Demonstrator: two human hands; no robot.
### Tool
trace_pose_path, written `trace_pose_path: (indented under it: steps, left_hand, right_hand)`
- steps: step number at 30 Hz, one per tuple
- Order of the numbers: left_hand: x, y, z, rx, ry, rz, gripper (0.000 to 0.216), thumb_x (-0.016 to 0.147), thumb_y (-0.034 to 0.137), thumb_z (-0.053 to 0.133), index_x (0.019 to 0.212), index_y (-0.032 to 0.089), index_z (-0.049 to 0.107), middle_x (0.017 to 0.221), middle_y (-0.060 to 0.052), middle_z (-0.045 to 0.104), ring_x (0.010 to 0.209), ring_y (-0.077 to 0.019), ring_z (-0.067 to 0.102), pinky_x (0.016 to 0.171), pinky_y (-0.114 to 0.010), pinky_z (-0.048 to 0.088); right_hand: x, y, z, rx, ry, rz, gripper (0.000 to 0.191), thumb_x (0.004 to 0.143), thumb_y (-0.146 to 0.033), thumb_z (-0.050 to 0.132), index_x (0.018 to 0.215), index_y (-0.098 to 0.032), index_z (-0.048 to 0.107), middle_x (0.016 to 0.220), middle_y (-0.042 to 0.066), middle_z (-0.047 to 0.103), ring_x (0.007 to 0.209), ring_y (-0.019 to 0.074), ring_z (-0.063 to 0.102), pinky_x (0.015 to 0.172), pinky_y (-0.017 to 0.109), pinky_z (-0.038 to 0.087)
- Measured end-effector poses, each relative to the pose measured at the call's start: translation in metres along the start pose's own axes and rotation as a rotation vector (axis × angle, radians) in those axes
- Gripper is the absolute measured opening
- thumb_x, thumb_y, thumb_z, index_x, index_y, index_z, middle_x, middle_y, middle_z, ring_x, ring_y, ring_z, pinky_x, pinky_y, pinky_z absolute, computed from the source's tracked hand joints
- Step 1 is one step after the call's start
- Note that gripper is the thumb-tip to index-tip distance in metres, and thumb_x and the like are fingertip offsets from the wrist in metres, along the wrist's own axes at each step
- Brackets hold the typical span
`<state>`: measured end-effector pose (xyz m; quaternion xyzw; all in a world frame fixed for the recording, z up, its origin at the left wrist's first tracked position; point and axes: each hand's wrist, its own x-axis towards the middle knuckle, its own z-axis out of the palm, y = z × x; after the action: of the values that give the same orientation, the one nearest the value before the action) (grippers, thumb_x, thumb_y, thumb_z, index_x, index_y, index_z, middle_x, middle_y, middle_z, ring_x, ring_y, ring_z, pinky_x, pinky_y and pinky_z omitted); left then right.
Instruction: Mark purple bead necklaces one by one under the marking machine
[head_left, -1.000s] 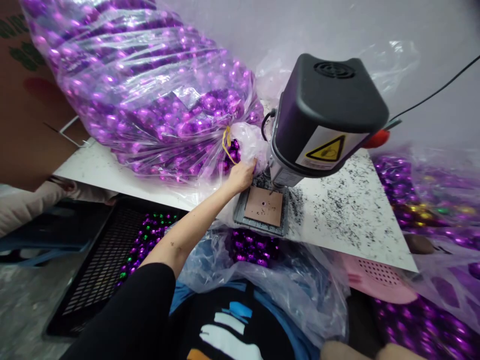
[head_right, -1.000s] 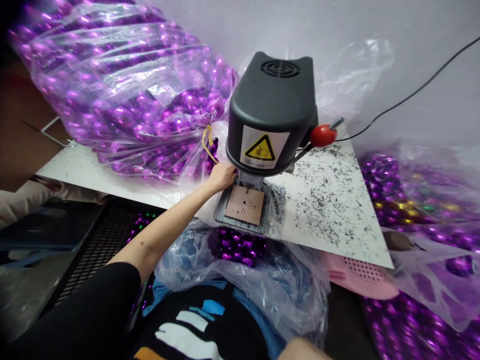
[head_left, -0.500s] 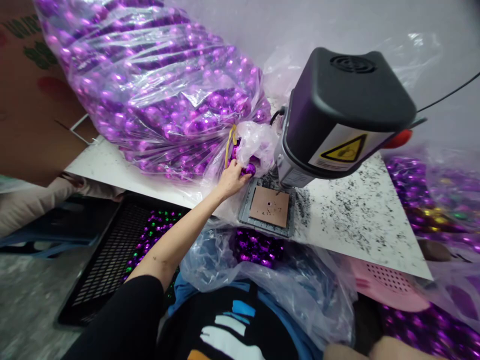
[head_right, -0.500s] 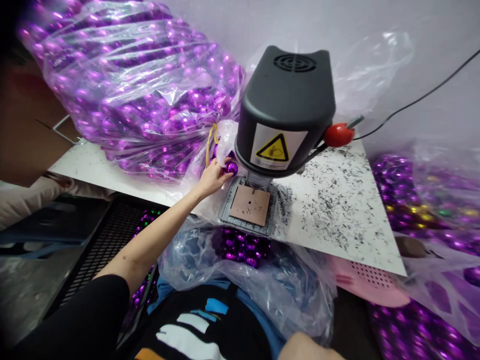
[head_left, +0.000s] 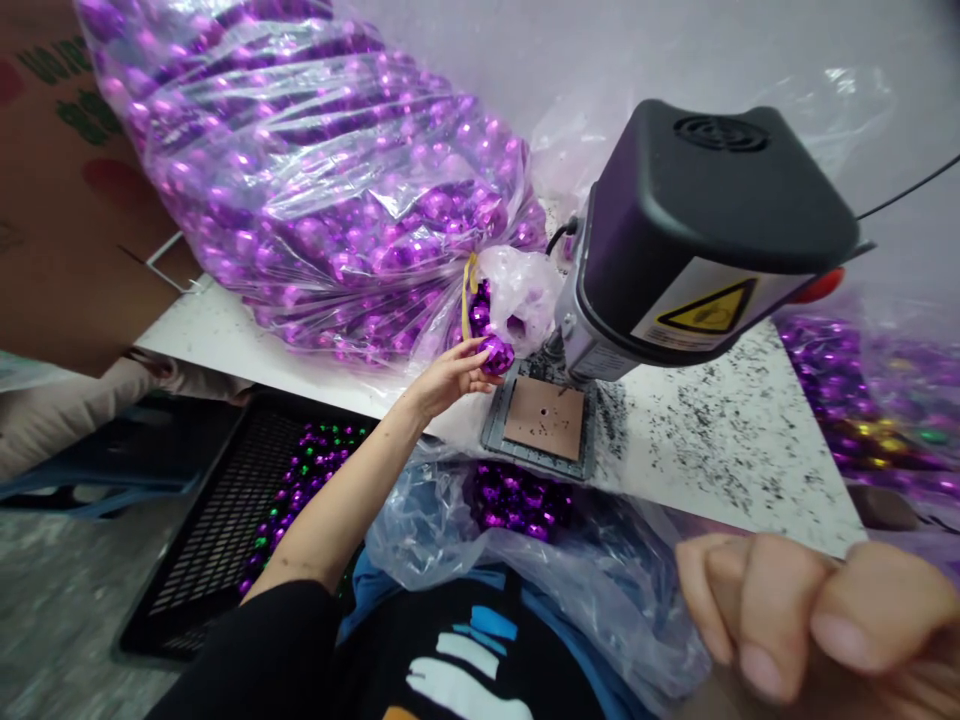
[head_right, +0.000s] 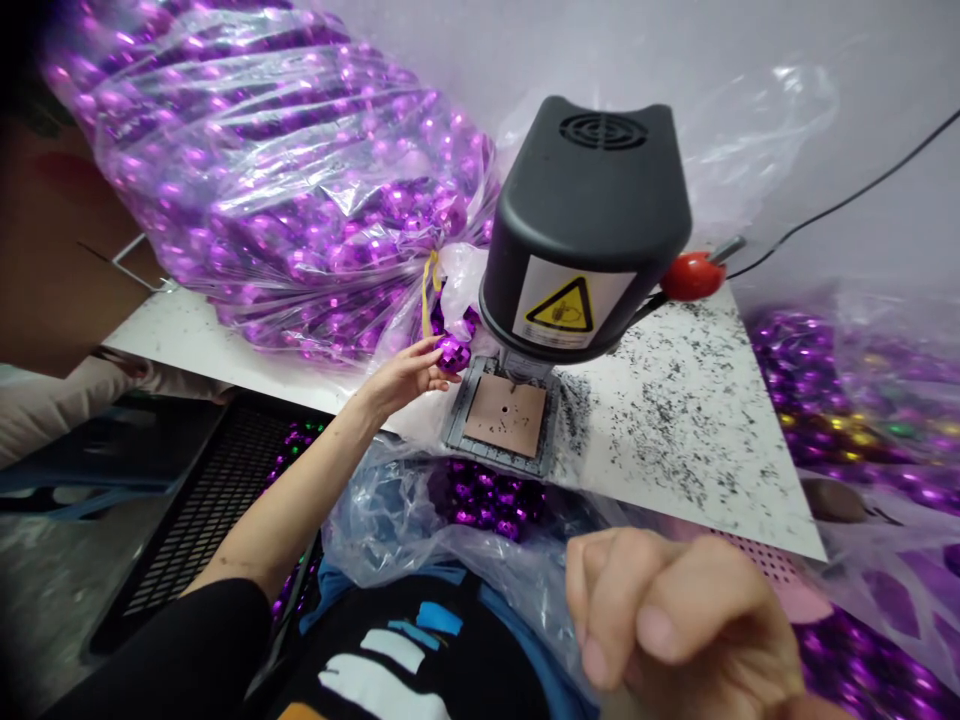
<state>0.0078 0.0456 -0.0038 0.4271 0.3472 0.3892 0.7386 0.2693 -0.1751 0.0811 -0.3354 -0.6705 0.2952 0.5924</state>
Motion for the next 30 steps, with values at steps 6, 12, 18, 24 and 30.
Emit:
trace_pose_path:
  steps: [6, 12, 18, 24, 30]
  left_hand:
    - [-0.031, -0.01, 0.014, -0.397, -0.123, -0.177, 0.025, 0.088, 0.028, 0.068, 0.109, 0.015, 0.065, 0.098, -0.01, 0.074, 0.076, -0.016, 0.071, 0.064, -0.023, 0.051]
    - [-0.032, -0.017, 0.026, -0.432, -0.117, -0.309, 0.029, 0.098, 0.034, 0.053, 0.106, 0.011, 0.068, 0.099, -0.014, 0.075, 0.066, -0.0129, 0.066, 0.058, -0.022, 0.05]
    - [-0.023, -0.024, 0.034, -0.305, -0.118, -0.254, 0.026, 0.092, 0.034, 0.065, 0.105, 0.011, 0.068, 0.095, -0.012, 0.075, 0.063, -0.0115, 0.066, 0.056, -0.02, 0.05]
    - [-0.014, -0.029, 0.043, -0.231, -0.109, -0.283, 0.027, 0.09, 0.038, 0.067, 0.092, 0.011, 0.066, 0.075, -0.006, 0.069, 0.063, -0.0141, 0.069, 0.056, -0.022, 0.053]
    - [-0.013, -0.033, 0.052, -0.003, -0.051, -0.189, 0.039, 0.085, 0.049, 0.07, 0.099, 0.014, 0.063, 0.079, -0.003, 0.068, 0.061, -0.0125, 0.066, 0.054, -0.022, 0.051]
  right_hand:
    - [0.034, -0.002, 0.018, 0.581, -0.099, 0.142, 0.041, 0.1, -0.049, 0.028, 0.105, -0.019, 0.054, 0.069, 0.002, 0.049, 0.066, 0.0066, 0.053, 0.059, 0.023, 0.043]
    - [0.035, 0.001, 0.022, 0.495, 0.025, 0.215, 0.038, 0.099, -0.045, 0.031, 0.099, -0.017, 0.057, 0.067, 0.003, 0.049, 0.062, 0.008, 0.05, 0.054, 0.022, 0.041]
    - [0.031, 0.013, 0.017, 0.48, 0.117, 0.275, 0.035, 0.098, -0.042, 0.033, 0.092, -0.017, 0.057, 0.063, 0.003, 0.047, 0.057, 0.0083, 0.049, 0.051, 0.02, 0.04]
    - [0.026, 0.023, 0.015, 0.427, 0.173, 0.349, 0.033, 0.097, -0.041, 0.031, 0.088, -0.017, 0.052, 0.063, 0.003, 0.047, 0.058, 0.0093, 0.051, 0.05, 0.02, 0.039]
    - [0.019, 0.03, 0.009, 0.402, 0.239, 0.401, 0.032, 0.096, -0.041, 0.032, 0.086, -0.017, 0.052, 0.061, 0.003, 0.046, 0.058, 0.0098, 0.051, 0.048, 0.02, 0.039]
